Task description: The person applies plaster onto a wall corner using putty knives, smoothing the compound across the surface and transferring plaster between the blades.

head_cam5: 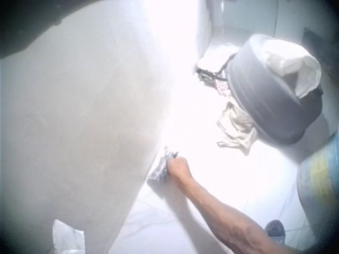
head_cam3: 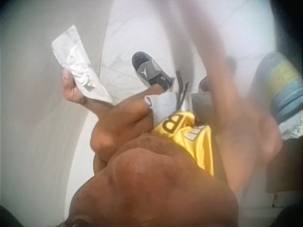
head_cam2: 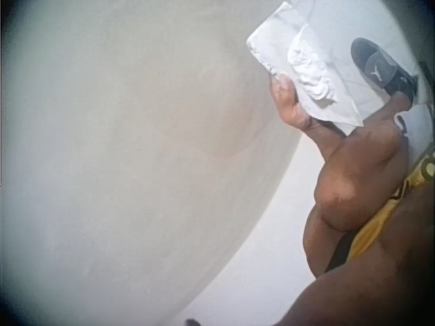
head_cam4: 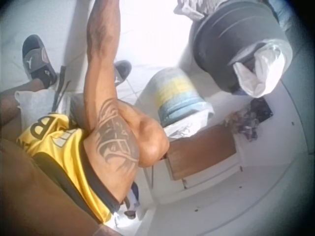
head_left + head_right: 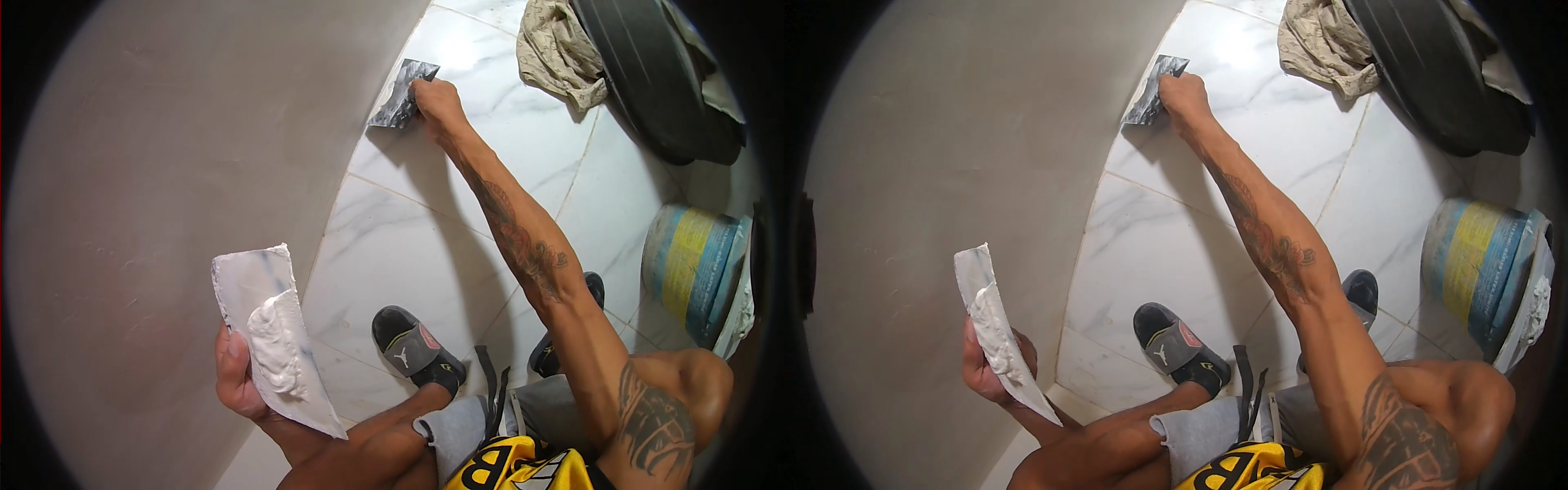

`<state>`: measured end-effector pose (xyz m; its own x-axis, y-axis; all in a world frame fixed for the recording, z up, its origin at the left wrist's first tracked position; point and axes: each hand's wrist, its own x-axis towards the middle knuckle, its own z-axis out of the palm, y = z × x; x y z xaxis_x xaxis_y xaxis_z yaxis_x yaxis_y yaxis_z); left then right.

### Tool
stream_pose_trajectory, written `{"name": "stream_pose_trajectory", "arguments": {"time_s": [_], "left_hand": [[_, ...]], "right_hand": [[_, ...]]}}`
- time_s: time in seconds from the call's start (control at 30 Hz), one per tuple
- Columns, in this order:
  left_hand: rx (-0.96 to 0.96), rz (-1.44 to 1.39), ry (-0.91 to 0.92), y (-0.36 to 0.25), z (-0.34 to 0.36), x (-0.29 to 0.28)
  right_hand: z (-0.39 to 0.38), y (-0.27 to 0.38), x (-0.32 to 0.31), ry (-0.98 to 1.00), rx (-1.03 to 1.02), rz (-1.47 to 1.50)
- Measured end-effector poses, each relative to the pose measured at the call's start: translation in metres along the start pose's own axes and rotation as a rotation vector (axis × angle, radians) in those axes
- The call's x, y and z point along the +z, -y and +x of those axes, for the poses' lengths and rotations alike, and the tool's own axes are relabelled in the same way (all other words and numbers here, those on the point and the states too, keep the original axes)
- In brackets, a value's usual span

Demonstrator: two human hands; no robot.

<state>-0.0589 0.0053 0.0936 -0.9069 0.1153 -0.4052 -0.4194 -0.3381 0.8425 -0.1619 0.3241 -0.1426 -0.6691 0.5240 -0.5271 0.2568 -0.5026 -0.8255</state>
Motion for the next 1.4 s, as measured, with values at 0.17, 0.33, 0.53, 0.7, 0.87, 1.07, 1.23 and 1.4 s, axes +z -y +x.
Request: {"name": "stream_pose_trajectory", "arguments": {"time_s": [0.17, 0.33, 0.53, 0.7, 0.87, 1.07, 1.23, 1.4], "left_hand": [[0.026, -0.023, -0.182, 0.000, -0.002, 0.001], [0.015, -0.031, 0.053, -0.002, -0.003, 0.002], [-0.020, -0.014, 0.038, 0.000, -0.002, 0.006], [-0.026, -0.007, 0.076, 0.002, 0.001, 0.008], [-0.023, -0.092, 0.039, 0.005, 0.000, 0.007], [-0.034, -0.048, 0.065, 0.004, 0.002, 0.005], [-0.018, -0.045, -0.015, 0.004, 0.001, 0.004], [-0.026, -0.044, -0.042, 0.004, 0.002, 0.005]], "right_hand": [[0.012, 0.001, 0.000, 0.006, 0.067, -0.142], [0.017, 0.015, 0.009, 0.261, -1.103, -1.310], [-0.007, 0.056, 0.039, 0.356, -1.016, -1.442], [-0.042, 0.071, 0.020, 0.288, -0.299, -0.190], [-0.040, 0.043, -0.011, 0.076, -0.129, -0.190], [-0.021, 0.006, 0.002, 0.048, -0.026, -0.224], [-0.012, 0.001, 0.024, 0.161, -0.065, -0.269], [-0.032, -0.007, 0.063, 0.004, -0.384, -0.544]]}}
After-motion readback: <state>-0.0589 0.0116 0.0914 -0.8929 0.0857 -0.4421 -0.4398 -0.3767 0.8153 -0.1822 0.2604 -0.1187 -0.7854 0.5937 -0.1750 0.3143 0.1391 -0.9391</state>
